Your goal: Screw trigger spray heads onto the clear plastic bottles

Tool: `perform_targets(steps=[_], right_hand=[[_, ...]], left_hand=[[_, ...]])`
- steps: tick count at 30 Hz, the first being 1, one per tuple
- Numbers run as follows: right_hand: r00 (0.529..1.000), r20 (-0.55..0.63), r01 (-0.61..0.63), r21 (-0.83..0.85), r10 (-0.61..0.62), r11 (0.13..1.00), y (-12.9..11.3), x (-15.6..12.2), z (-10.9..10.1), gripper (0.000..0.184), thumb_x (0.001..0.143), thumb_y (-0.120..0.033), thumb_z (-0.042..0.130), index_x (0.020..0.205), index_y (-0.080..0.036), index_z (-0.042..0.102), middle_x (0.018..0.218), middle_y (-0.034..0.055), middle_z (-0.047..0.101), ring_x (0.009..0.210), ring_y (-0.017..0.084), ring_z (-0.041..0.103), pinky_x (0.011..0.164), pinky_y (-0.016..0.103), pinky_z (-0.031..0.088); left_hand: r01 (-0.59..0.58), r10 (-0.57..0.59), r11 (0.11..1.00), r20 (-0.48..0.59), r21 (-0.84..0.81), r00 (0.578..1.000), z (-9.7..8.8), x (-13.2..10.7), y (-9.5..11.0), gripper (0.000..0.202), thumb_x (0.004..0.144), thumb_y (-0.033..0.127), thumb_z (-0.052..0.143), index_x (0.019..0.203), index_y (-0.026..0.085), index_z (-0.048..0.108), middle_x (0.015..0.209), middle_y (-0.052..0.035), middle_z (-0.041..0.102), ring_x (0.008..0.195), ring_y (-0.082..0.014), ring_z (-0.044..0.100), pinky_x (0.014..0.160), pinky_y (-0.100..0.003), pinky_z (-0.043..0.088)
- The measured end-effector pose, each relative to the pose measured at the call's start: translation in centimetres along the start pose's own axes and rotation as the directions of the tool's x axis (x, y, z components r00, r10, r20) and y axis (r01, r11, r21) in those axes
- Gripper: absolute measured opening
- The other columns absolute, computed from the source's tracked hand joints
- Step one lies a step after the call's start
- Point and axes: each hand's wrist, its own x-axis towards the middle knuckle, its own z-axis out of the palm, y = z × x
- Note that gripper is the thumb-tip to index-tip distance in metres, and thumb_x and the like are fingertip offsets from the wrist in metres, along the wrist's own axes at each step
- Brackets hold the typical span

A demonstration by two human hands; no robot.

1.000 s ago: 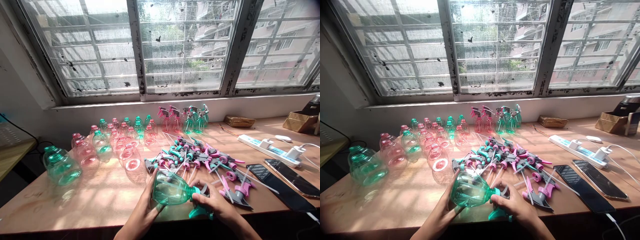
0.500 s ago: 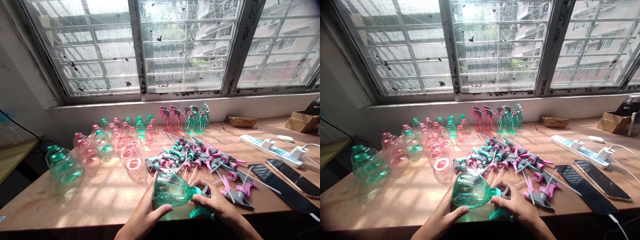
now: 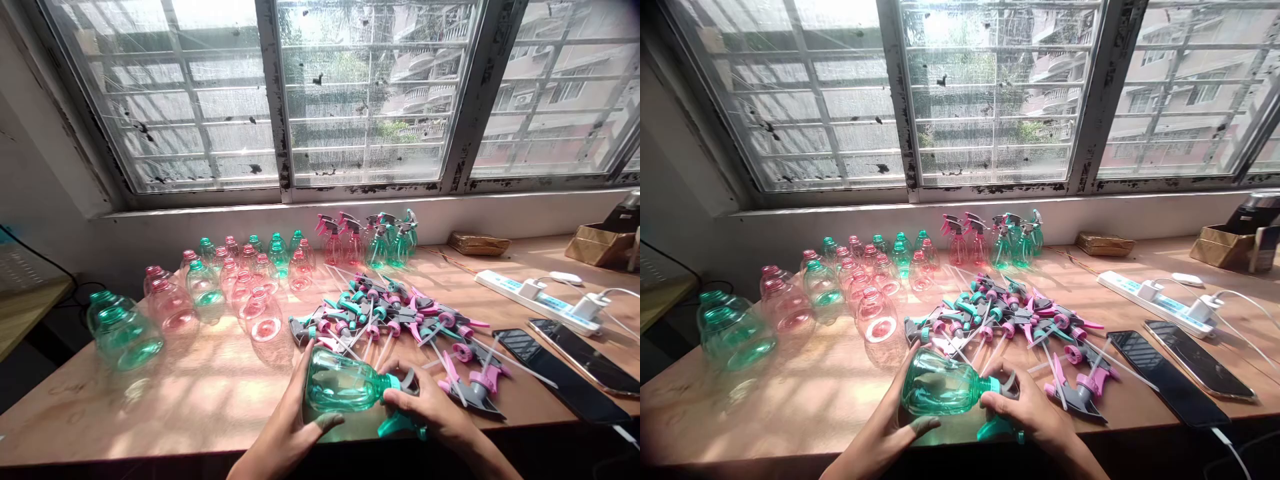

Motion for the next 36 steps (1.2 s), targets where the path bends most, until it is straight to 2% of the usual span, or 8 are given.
perform_targets(steps=[6, 10, 17, 20, 26, 28, 32, 36], right_hand=[[0.998, -0.049, 0.041, -0.057, -0.044, 0.998, -0.1, 0.0, 0.0, 0.054, 0.072, -0.064, 0.091, 0.102, -0.023, 0.071, 0.088, 0.0013, 0.068, 0.083, 0.026, 0.066, 0.073, 0.035, 0.051], [1.000, -0.009, 0.011, 0.032, -0.011, 0.999, 0.2, 0.1, 0.0, 0.053, 0.077, -0.061, 0.090, 0.103, -0.022, 0.068, 0.082, 0.0012, 0.071, 0.077, 0.025, 0.069, 0.071, 0.035, 0.050], [1.000, -0.014, 0.005, 0.291, 0.000, 0.957, 0.7, 0.3, 0.1, 0.051, 0.077, -0.058, 0.092, 0.103, -0.022, 0.066, 0.074, -0.0030, 0.069, 0.069, 0.019, 0.067, 0.065, 0.030, 0.049], [1.000, -0.030, 0.016, 0.279, -0.008, 0.960, 0.9, 0.4, 0.1, 0.050, 0.077, -0.056, 0.093, 0.103, -0.023, 0.066, 0.074, -0.0037, 0.067, 0.068, 0.019, 0.067, 0.065, 0.029, 0.050], [0.999, -0.049, 0.005, 0.132, 0.002, 0.991, 1.3, 0.4, -0.1, 0.056, 0.073, -0.062, 0.093, 0.103, -0.022, 0.068, 0.079, -0.0004, 0.070, 0.073, 0.023, 0.068, 0.067, 0.033, 0.050], [0.998, -0.058, 0.002, 0.105, 0.004, 0.994, 1.4, 0.4, -0.1, 0.056, 0.073, -0.063, 0.092, 0.104, -0.022, 0.069, 0.079, -0.0001, 0.070, 0.074, 0.024, 0.068, 0.067, 0.034, 0.050], [0.998, -0.062, -0.013, 0.130, 0.021, 0.991, 1.5, 0.3, -0.1, 0.056, 0.075, -0.063, 0.090, 0.107, -0.022, 0.068, 0.080, -0.0005, 0.069, 0.076, 0.025, 0.068, 0.069, 0.035, 0.050], [0.998, -0.055, -0.019, 0.152, 0.027, 0.988, 1.6, 0.3, 0.0, 0.055, 0.077, -0.061, 0.089, 0.107, -0.022, 0.066, 0.080, -0.0001, 0.070, 0.076, 0.024, 0.068, 0.071, 0.036, 0.050]], left_hand=[[0.034, -0.035, 0.999, 0.018, 0.016, 0.999, -0.3, 0.0, 0.4, 0.096, 0.097, 0.056, 0.075, 0.173, 0.034, 0.020, 0.183, -0.0049, 0.018, 0.168, -0.0403, 0.008, 0.137, -0.056, 0.007], [0.060, -0.059, 0.997, 0.010, -0.039, 0.998, -0.3, 0.2, 0.6, 0.088, 0.101, 0.061, 0.065, 0.173, 0.034, 0.021, 0.182, -0.0049, 0.020, 0.168, -0.0386, 0.011, 0.137, -0.057, 0.007], [0.034, -0.029, 0.993, 0.045, -0.117, 0.999, 0.0, 0.2, 0.5, 0.093, 0.099, 0.046, 0.076, 0.171, 0.047, 0.017, 0.184, 0.0022, 0.010, 0.168, -0.0369, 0.013, 0.134, -0.051, 0.028], [0.023, -0.015, 0.991, 0.058, -0.133, 0.998, 0.0, 0.1, 0.6, 0.093, 0.101, 0.038, 0.074, 0.171, 0.048, 0.014, 0.184, 0.0026, 0.011, 0.167, -0.0363, 0.013, 0.133, -0.051, 0.028], [0.047, -0.044, 0.991, 0.026, -0.129, 0.999, 0.1, -0.1, 0.2, 0.106, 0.097, 0.033, 0.079, 0.174, 0.038, 0.006, 0.184, -0.0035, 0.007, 0.168, -0.0373, 0.001, 0.135, -0.057, 0.008], [0.059, -0.058, 0.985, 0.015, -0.160, 0.998, 0.2, 0.0, -0.1, 0.108, 0.096, 0.034, 0.080, 0.174, 0.036, 0.006, 0.184, -0.0055, 0.007, 0.168, -0.0385, 0.004, 0.135, -0.058, 0.010], [0.035, -0.037, 0.992, -0.012, -0.122, 0.999, 0.1, 0.2, -0.2, 0.100, 0.093, 0.031, 0.084, 0.171, 0.040, 0.023, 0.183, -0.0016, 0.015, 0.168, -0.0387, 0.007, 0.136, -0.056, 0.008], [-0.006, 0.004, 0.986, -0.007, -0.165, 1.000, 0.1, 0.3, 0.1, 0.097, 0.093, 0.033, 0.085, 0.169, 0.046, 0.026, 0.181, -0.0001, 0.021, 0.167, -0.0395, 0.012, 0.134, -0.054, 0.025]])
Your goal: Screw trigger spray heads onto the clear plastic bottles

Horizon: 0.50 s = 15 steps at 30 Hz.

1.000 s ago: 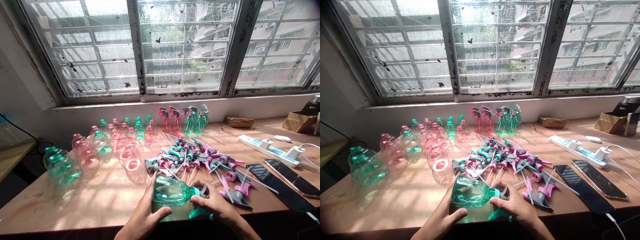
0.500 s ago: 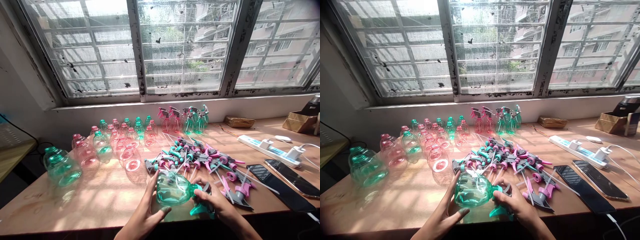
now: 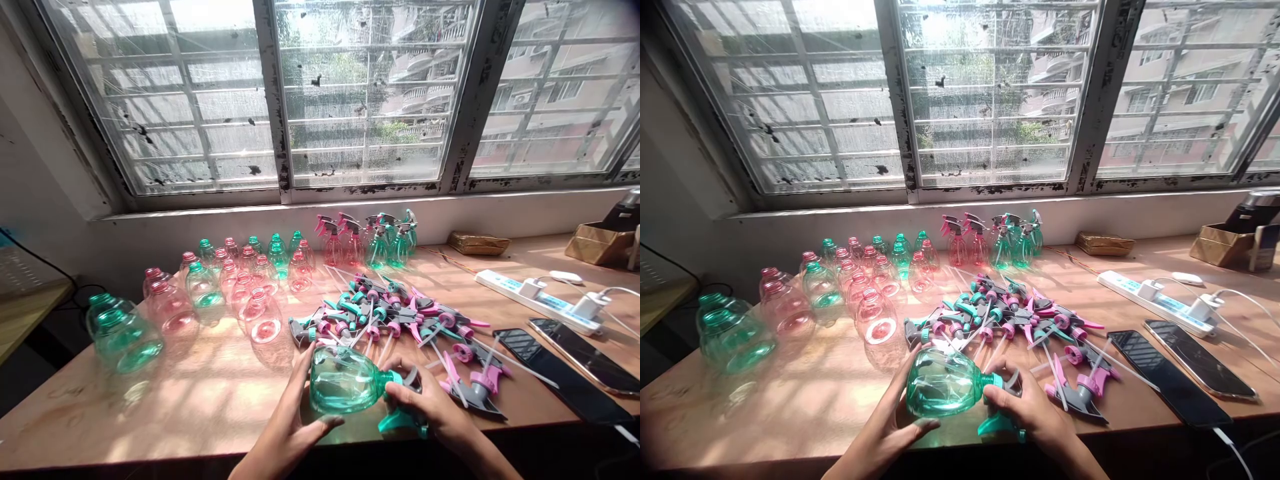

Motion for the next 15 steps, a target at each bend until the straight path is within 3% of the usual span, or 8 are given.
perform_targets(steps=[3, 9, 12, 15], right_hand=[[1.000, 0.012, 0.007, -0.003, -0.007, 1.000, -0.1, 0.0, 0.0, 0.053, 0.079, -0.060, 0.089, 0.107, -0.022, 0.065, 0.081, 0.0004, 0.071, 0.076, 0.024, 0.068, 0.070, 0.035, 0.050], [0.999, 0.032, 0.014, -0.060, -0.012, 0.998, -1.1, -0.3, 0.4, 0.052, 0.080, -0.061, 0.087, 0.106, -0.022, 0.066, 0.079, 0.0006, 0.071, 0.076, 0.025, 0.068, 0.071, 0.035, 0.049], [0.998, 0.055, 0.033, -0.101, -0.028, 0.994, -1.8, -0.4, 0.7, 0.050, 0.080, -0.062, 0.087, 0.102, -0.022, 0.066, 0.077, 0.0007, 0.071, 0.075, 0.025, 0.068, 0.070, 0.035, 0.048], [0.997, 0.056, 0.060, -0.142, -0.053, 0.988, -2.2, -0.5, 0.9, 0.050, 0.080, -0.064, 0.086, 0.098, -0.023, 0.066, 0.074, -0.0007, 0.069, 0.072, 0.024, 0.065, 0.069, 0.034, 0.047]], left_hand=[[-0.020, 0.020, 0.999, 0.006, -0.036, 1.000, 0.2, 0.1, 0.3, 0.089, 0.098, 0.037, 0.079, 0.170, 0.046, 0.026, 0.181, -0.0018, 0.021, 0.167, -0.0407, 0.014, 0.132, -0.054, 0.031], [-0.046, 0.048, 0.997, 0.021, -0.058, 0.999, 0.3, 0.2, -0.2, 0.082, 0.104, 0.041, 0.070, 0.171, 0.043, 0.023, 0.182, -0.0045, 0.017, 0.167, -0.0409, 0.009, 0.133, -0.055, 0.029], [-0.024, 0.024, 0.999, 0.003, 0.031, 1.000, 0.1, 0.1, -0.4, 0.096, 0.099, 0.037, 0.077, 0.173, 0.040, 0.015, 0.183, -0.0049, 0.013, 0.167, -0.0397, 0.009, 0.136, -0.057, 0.016], [0.015, -0.014, 0.992, -0.010, 0.122, 1.000, -0.1, -0.2, -0.1, 0.103, 0.093, 0.038, 0.084, 0.172, 0.041, 0.017, 0.183, -0.0017, 0.015, 0.168, -0.0389, 0.004, 0.137, -0.056, 0.005]])
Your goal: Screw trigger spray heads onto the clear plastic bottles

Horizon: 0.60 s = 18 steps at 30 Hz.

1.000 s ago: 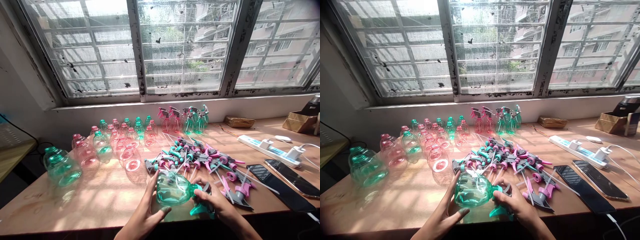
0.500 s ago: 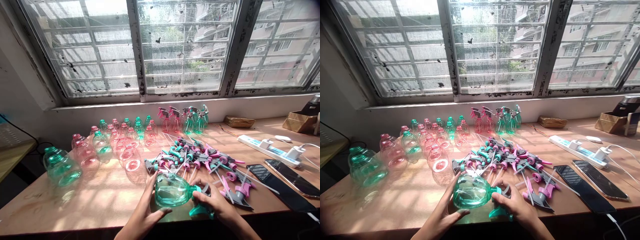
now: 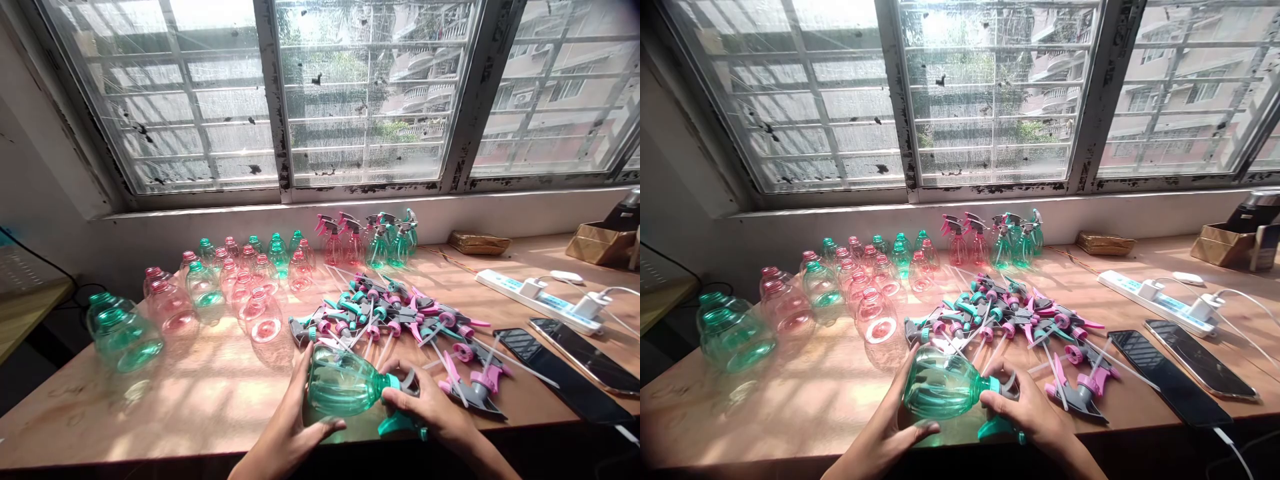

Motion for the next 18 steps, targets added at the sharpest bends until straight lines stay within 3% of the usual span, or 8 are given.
perform_targets(steps=[3, 11, 18], right_hand=[[1.000, -0.018, 0.013, -0.021, -0.013, 1.000, 0.02, 0.00, 0.02, 0.050, 0.078, -0.065, 0.087, 0.097, -0.023, 0.067, 0.075, -0.0008, 0.068, 0.072, 0.024, 0.065, 0.069, 0.034, 0.047], [0.999, -0.046, -0.028, -0.017, 0.027, 0.999, 0.59, -0.12, -0.31, 0.054, 0.079, -0.065, 0.086, 0.107, -0.023, 0.069, 0.084, 0.0023, 0.073, 0.080, 0.028, 0.070, 0.074, 0.038, 0.051], [0.999, -0.032, -0.036, 0.005, 0.036, 0.999, 0.31, -0.16, -0.16, 0.055, 0.077, -0.068, 0.086, 0.104, -0.023, 0.068, 0.079, 0.0010, 0.072, 0.078, 0.027, 0.070, 0.073, 0.037, 0.051]], left_hand=[[0.007, -0.007, 1.000, 0.003, 0.024, 1.000, -0.06, -0.16, 0.36, 0.098, 0.095, 0.041, 0.081, 0.172, 0.039, 0.020, 0.182, -0.0023, 0.017, 0.168, -0.0398, 0.005, 0.137, -0.056, 0.007], [-0.061, 0.060, 0.995, 0.010, 0.084, 0.998, -0.04, 0.08, 0.15, 0.091, 0.102, 0.028, 0.071, 0.172, 0.042, 0.015, 0.183, -0.0021, 0.013, 0.168, -0.0365, 0.007, 0.136, -0.055, 0.010], [-0.007, 0.005, 0.997, 0.027, 0.073, 1.000, -0.07, -0.25, 0.28, 0.095, 0.102, 0.031, 0.071, 0.174, 0.038, 0.008, 0.184, -0.0017, 0.009, 0.168, -0.0337, 0.001, 0.137, -0.052, 0.006]])
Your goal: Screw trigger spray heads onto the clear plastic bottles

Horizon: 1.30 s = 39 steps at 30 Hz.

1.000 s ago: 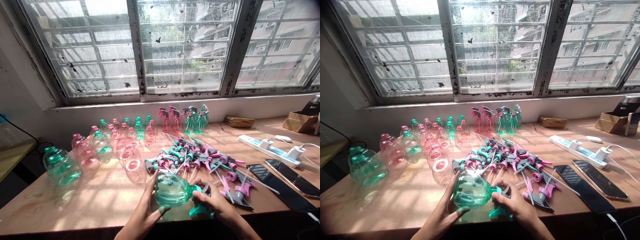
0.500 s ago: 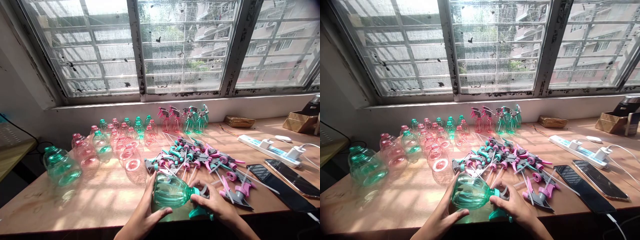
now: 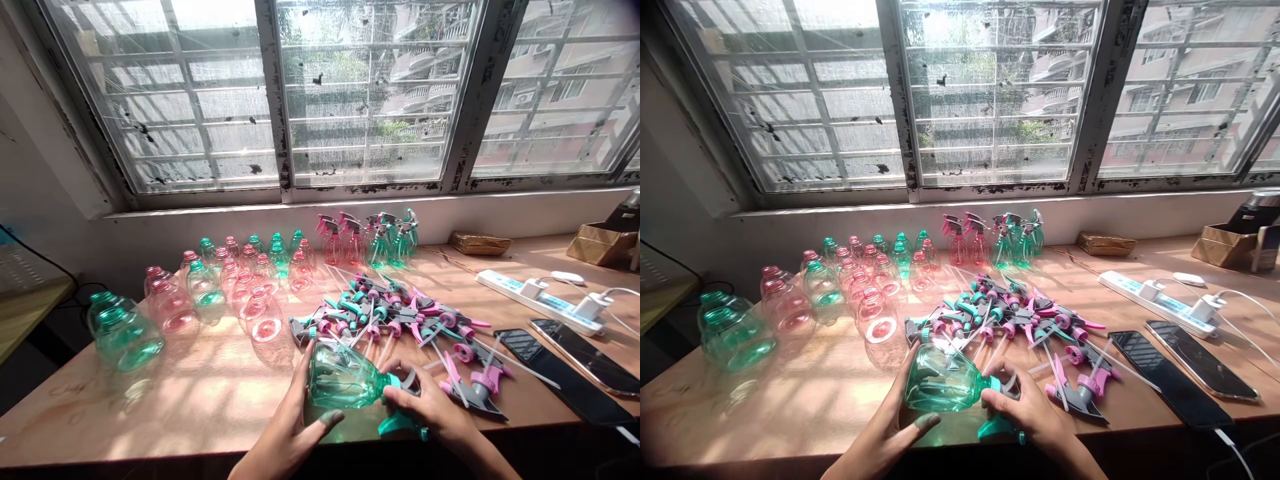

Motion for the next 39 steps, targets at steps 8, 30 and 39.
perform_targets(steps=[8, 30, 39], right_hand=[[1.000, 0.001, -0.011, 0.003, 0.011, 1.000, -0.2, -0.1, 0.0, 0.052, 0.078, -0.065, 0.087, 0.105, -0.024, 0.068, 0.080, 0.0016, 0.073, 0.078, 0.028, 0.071, 0.074, 0.038, 0.053], [1.000, 0.016, 0.022, 0.014, -0.023, 1.000, 0.6, 0.4, -0.4, 0.053, 0.076, -0.068, 0.086, 0.101, -0.023, 0.070, 0.082, 0.0007, 0.070, 0.078, 0.027, 0.070, 0.071, 0.035, 0.051], [1.000, 0.005, -0.020, 0.206, 0.020, 0.978, 1.0, 0.3, -0.2, 0.054, 0.076, -0.061, 0.091, 0.104, -0.023, 0.066, 0.082, -0.0004, 0.068, 0.076, 0.024, 0.069, 0.068, 0.035, 0.052]], left_hand=[[0.006, -0.006, 1.000, -0.007, 0.015, 1.000, 0.0, -0.1, 0.1, 0.088, 0.105, 0.039, 0.067, 0.174, 0.036, 0.013, 0.184, -0.0031, 0.011, 0.168, -0.0356, 0.005, 0.136, -0.055, 0.007], [0.054, -0.054, 0.997, 0.019, -0.050, 0.998, -0.2, 0.2, -0.1, 0.091, 0.103, 0.043, 0.068, 0.174, 0.035, 0.012, 0.184, -0.0020, 0.009, 0.168, -0.0360, 0.001, 0.136, -0.055, 0.002], [-0.011, 0.012, 0.997, 0.009, -0.076, 1.000, 0.1, 0.1, 0.5, 0.087, 0.105, 0.039, 0.068, 0.173, 0.042, 0.014, 0.184, 0.0001, 0.011, 0.168, -0.0363, 0.008, 0.136, -0.053, 0.011]])
